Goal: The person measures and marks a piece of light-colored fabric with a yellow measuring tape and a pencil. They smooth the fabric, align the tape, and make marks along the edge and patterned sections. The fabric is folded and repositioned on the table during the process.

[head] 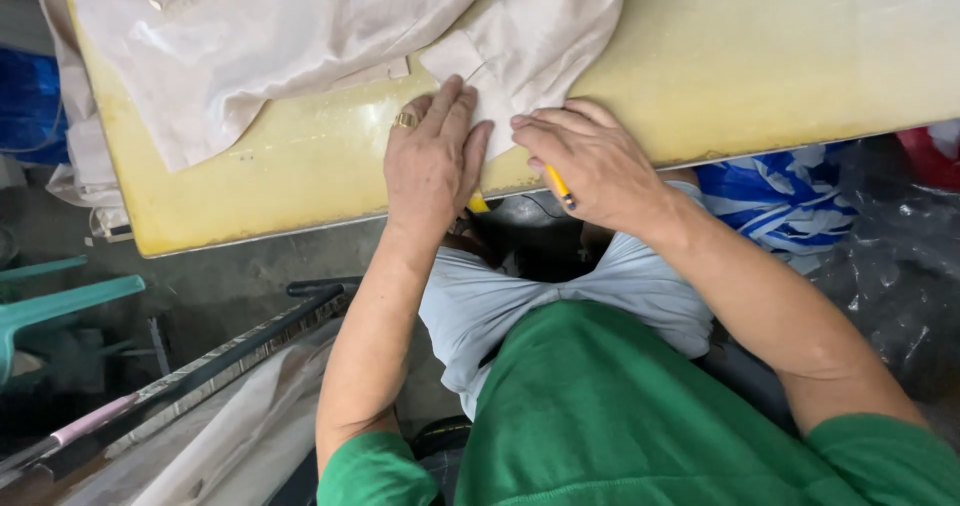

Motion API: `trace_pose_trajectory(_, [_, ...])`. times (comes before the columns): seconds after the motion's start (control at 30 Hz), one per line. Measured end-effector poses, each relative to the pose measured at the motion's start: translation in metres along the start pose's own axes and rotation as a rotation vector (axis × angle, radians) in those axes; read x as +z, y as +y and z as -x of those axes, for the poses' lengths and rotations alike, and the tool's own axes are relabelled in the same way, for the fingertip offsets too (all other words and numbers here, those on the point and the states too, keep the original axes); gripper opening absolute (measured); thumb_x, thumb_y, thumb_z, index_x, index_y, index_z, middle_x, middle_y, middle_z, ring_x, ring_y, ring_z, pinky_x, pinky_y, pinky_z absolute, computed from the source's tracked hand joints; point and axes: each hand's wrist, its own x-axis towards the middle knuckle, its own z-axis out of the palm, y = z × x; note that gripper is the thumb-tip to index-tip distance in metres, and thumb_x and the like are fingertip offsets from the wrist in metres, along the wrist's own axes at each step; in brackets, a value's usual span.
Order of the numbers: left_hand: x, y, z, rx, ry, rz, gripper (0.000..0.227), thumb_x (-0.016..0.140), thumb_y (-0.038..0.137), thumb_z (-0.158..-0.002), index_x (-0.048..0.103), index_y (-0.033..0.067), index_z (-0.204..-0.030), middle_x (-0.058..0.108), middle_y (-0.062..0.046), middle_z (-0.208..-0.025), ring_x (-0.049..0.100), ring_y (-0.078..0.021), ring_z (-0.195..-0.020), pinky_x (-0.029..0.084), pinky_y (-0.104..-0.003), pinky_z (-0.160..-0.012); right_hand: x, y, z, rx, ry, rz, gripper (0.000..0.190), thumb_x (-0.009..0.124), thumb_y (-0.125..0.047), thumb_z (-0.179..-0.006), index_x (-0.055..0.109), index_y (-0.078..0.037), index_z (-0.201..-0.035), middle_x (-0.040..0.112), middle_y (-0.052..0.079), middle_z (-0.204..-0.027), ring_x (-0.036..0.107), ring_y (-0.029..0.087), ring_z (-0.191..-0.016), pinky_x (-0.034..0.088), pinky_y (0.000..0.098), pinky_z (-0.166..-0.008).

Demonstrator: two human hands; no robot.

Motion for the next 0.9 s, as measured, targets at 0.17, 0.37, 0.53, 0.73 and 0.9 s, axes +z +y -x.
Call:
trace_pose_trajectory(0.17, [0.003,-0.008,0.007,0.021,0.010,0.189,0.036,0.068,0.035,-0.101,0.073,0.0095,-0.126,0.071,-0.012,-0.124,0.065,-0.0327,-0.106,0.052,-0.043,-0.089,-0.018,0.014,-0.002,0.157,0.005,-0.445,0.041,0.038,-0.020,-0.109,0.059,-0.004,-0.141,0.072,0.014,-0.120,0.066,0.034,-0.119,0.040,0.0516,-0.109])
trace_pose_trajectory(0.37, [-0.002,-0.014,0.001,0.092,-0.202,0.162,0.043,0.065,0.034,-0.107,0.065,0.0071,-0.140,0.063,-0.011,-0.144,0.060,-0.0380,-0.122,0.050,-0.044,-0.104,-0.042,-0.009,-0.048,0.070,0.005,-0.366,0.026,0.046,-0.003,-0.106,0.059,0.008,-0.126,0.072,0.017,-0.111,0.068,0.037,-0.103,0.054,0.0504,-0.098])
trace_pose_trajectory(0.53, [-0.005,-0.020,-0.005,-0.027,-0.130,0.318,0.031,0.058,0.013,-0.105,0.063,-0.0002,-0.133,0.067,-0.019,-0.135,0.062,-0.0401,-0.115,0.052,-0.045,-0.095,-0.022,-0.001,-0.036,0.112,-0.015,-0.361,0.025,0.048,0.000,-0.105,0.060,0.004,-0.126,0.073,0.013,-0.112,0.070,0.033,-0.103,0.053,0.0493,-0.102])
trace_pose_trajectory(0.73, [0.006,-0.032,-0.015,-0.249,-0.140,0.193,0.041,0.064,0.031,-0.100,0.063,0.0060,-0.133,0.069,-0.014,-0.121,0.060,-0.0384,-0.109,0.048,-0.049,-0.086,-0.023,-0.001,-0.038,0.023,-0.026,-0.322,0.024,0.046,-0.007,-0.108,0.061,0.004,-0.122,0.070,0.017,-0.113,0.067,0.036,-0.099,0.055,0.0501,-0.097])
trace_pose_trajectory(0.9, [0.024,-0.035,-0.035,-0.182,-0.225,0.047,0.037,0.067,0.031,-0.093,0.063,0.0063,-0.121,0.064,-0.013,-0.103,0.059,-0.0371,-0.087,0.049,-0.048,-0.072,-0.021,0.001,-0.030,0.000,-0.084,-0.262,0.022,0.053,-0.006,-0.104,0.062,0.002,-0.122,0.070,0.018,-0.112,0.067,0.035,-0.098,0.053,0.0510,-0.101])
